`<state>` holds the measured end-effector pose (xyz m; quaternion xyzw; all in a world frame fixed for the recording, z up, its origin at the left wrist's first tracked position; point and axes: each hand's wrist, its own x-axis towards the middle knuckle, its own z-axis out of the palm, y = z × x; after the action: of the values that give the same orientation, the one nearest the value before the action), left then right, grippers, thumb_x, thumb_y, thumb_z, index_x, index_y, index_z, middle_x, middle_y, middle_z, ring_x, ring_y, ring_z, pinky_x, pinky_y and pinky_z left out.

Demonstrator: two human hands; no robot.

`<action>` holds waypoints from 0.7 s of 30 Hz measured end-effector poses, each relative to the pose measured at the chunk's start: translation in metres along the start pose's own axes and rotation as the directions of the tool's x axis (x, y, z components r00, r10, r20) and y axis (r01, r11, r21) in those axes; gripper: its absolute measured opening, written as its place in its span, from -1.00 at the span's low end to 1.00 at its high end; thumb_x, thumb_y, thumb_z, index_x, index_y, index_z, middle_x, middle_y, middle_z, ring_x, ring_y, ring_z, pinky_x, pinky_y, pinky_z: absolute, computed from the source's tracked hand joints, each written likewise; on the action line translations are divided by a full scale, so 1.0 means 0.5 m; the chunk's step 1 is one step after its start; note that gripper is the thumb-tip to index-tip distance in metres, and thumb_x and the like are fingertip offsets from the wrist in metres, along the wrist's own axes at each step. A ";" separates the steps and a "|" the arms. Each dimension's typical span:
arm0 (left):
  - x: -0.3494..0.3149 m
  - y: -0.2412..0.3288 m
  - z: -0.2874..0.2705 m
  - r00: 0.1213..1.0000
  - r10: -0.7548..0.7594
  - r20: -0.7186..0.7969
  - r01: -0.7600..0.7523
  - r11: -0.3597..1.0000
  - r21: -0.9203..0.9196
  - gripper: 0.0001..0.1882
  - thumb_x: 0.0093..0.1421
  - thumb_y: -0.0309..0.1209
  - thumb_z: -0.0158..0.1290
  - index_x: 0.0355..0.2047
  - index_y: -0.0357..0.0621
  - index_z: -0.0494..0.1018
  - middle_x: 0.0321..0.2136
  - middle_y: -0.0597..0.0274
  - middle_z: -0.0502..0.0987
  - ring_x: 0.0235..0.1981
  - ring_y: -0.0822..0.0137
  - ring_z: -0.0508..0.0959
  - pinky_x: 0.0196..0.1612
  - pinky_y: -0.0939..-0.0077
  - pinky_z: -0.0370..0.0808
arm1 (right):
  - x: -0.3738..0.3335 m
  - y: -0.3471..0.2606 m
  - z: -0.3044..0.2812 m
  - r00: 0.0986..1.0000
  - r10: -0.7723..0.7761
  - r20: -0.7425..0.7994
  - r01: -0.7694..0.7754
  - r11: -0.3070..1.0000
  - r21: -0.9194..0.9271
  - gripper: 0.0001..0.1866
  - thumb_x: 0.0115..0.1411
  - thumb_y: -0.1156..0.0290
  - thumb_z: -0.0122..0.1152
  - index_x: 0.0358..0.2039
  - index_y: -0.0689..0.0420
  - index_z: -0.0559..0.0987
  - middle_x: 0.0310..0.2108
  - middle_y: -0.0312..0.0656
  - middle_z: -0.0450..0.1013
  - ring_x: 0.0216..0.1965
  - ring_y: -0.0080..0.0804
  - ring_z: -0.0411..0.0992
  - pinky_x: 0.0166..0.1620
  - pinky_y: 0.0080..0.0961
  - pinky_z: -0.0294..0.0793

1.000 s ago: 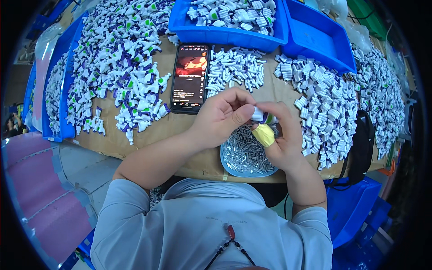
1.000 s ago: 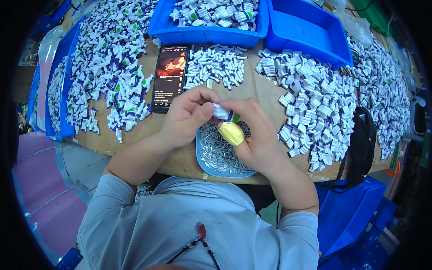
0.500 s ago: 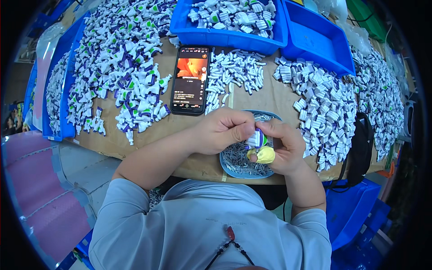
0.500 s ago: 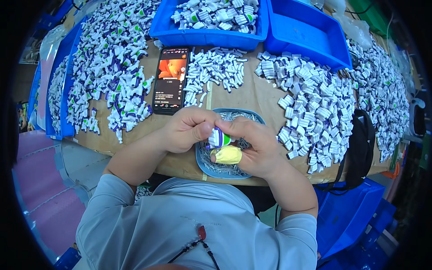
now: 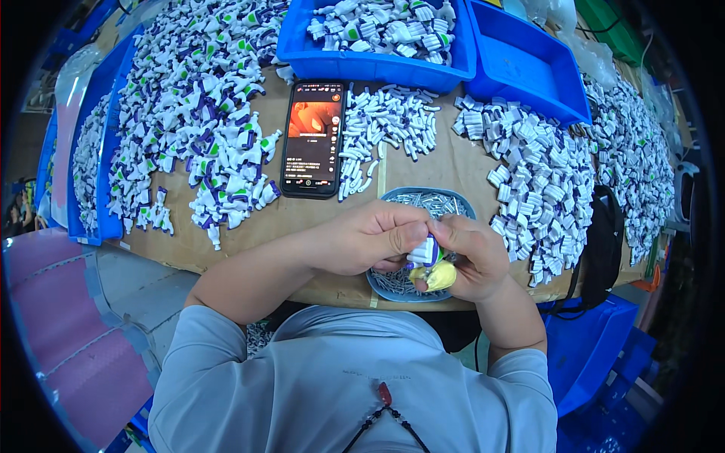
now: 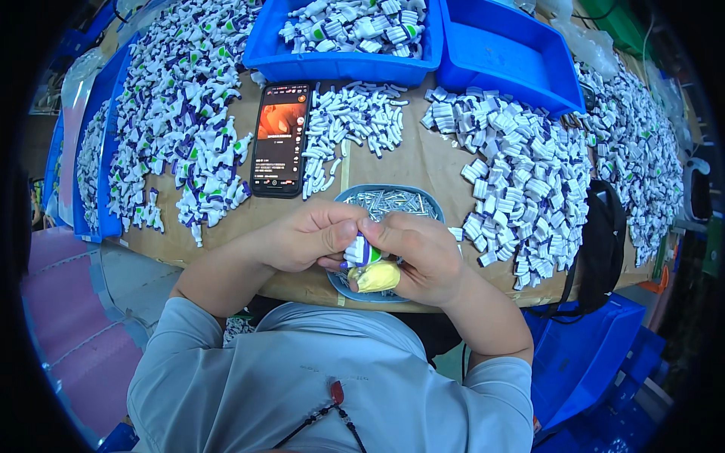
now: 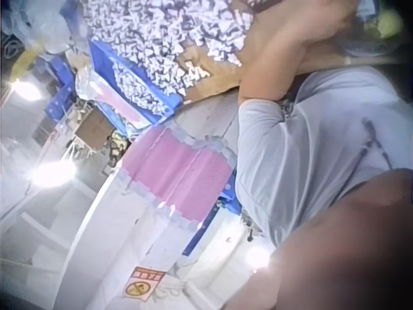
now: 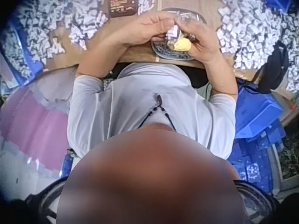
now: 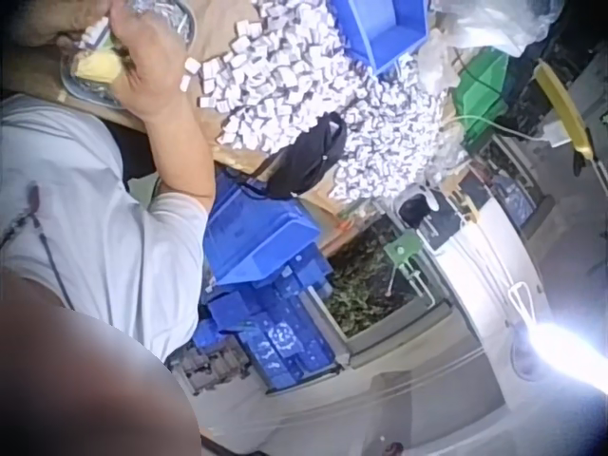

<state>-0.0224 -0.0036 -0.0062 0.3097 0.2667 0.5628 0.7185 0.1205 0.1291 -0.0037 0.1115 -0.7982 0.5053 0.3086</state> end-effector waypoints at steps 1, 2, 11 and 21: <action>-0.001 0.000 0.000 1.000 0.002 -0.002 -0.002 1.000 -0.004 -0.66 0.36 -0.14 -0.23 -0.21 -0.15 0.38 -0.59 0.45 0.30 -0.66 0.66 0.14 -0.61 0.74 0.11 | 0.000 0.000 0.002 1.000 0.002 0.004 -0.002 1.000 0.002 -0.36 -0.17 0.34 0.49 -0.06 0.26 0.45 -0.65 -0.22 0.32 -0.66 -0.40 0.31 -0.63 -0.54 0.20; -0.002 0.000 -0.001 1.000 -0.022 -0.009 0.022 1.000 -0.022 -0.66 0.36 -0.14 -0.23 -0.22 -0.15 0.38 -0.59 0.44 0.31 -0.67 0.66 0.14 -0.62 0.74 0.11 | 0.001 0.001 0.003 1.000 0.003 -0.007 -0.003 1.000 -0.005 -0.36 -0.17 0.34 0.49 -0.07 0.27 0.44 -0.65 -0.21 0.32 -0.67 -0.39 0.30 -0.64 -0.53 0.19; -0.003 0.004 0.001 0.997 -0.069 -0.042 0.067 0.996 -0.063 -0.67 0.36 -0.14 -0.25 -0.26 -0.13 0.36 -0.59 0.41 0.34 -0.69 0.66 0.15 -0.65 0.74 0.12 | -0.002 0.007 0.005 1.000 0.011 0.002 -0.011 0.999 -0.046 -0.34 -0.18 0.34 0.50 -0.07 0.30 0.44 -0.63 -0.19 0.34 -0.66 -0.37 0.31 -0.63 -0.55 0.23; 0.014 -0.002 0.024 0.956 0.102 -0.275 -0.061 0.986 0.154 -0.66 0.36 -0.14 -0.22 -0.39 -0.14 0.33 -0.62 0.45 0.30 -0.62 0.65 0.23 -0.56 0.72 0.20 | 0.007 0.004 0.004 0.978 0.207 -0.005 -0.207 0.978 -0.035 -0.39 -0.07 0.14 0.41 -0.08 0.23 0.44 -0.41 -0.13 0.42 -0.44 -0.30 0.41 -0.38 -0.48 0.37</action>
<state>-0.0112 0.0013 0.0006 0.2883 0.3930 0.6097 0.6251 0.1159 0.1286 -0.0039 0.0222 -0.8139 0.5207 0.2567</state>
